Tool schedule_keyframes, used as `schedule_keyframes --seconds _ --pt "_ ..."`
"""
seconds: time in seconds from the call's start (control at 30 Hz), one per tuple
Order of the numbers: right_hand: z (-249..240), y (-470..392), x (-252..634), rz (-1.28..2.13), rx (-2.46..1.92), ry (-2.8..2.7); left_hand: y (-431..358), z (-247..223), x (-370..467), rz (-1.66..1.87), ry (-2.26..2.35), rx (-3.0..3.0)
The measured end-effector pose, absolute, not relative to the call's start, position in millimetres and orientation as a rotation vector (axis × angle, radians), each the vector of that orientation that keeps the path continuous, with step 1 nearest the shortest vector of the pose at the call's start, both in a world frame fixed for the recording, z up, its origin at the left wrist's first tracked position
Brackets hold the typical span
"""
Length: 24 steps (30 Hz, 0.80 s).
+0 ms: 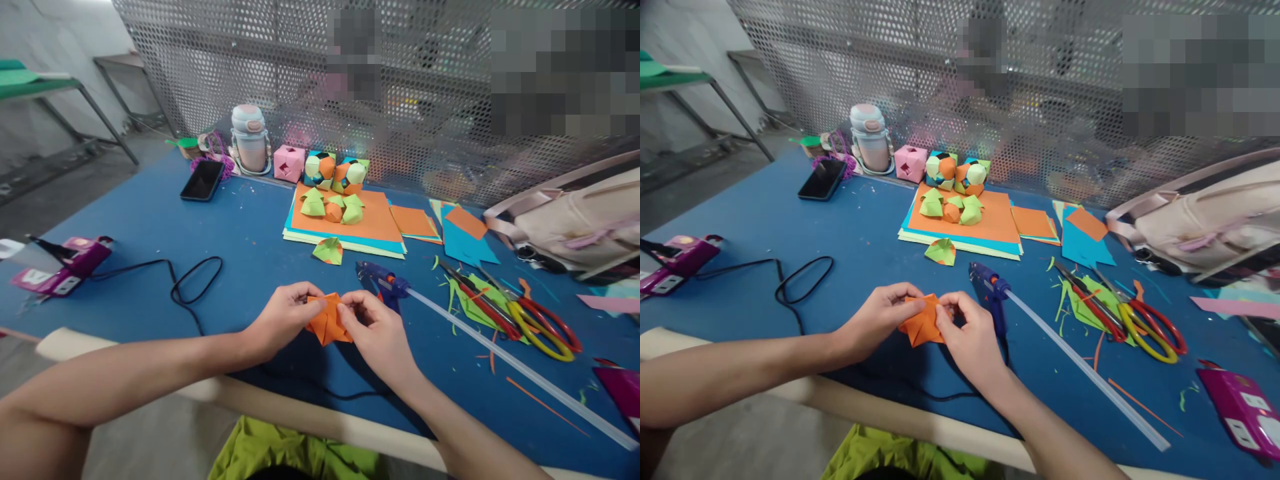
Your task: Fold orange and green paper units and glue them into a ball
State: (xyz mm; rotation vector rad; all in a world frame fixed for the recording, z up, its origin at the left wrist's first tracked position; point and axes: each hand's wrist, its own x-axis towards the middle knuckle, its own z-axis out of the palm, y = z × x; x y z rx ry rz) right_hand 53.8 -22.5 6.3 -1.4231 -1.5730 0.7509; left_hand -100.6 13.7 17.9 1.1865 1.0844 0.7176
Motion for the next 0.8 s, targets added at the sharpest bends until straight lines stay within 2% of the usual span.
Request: schedule_keyframes --seconds 0.33,0.8 --pt "8.7 -25.3 56.9 0.563 -1.185 -1.768 15.5 22.9 -102.9 0.688 1.063 1.185" --pt "8.0 -26.5 58.3 0.199 -1.107 -2.024 16.8 22.6 -103.9 0.650 0.962 1.043"
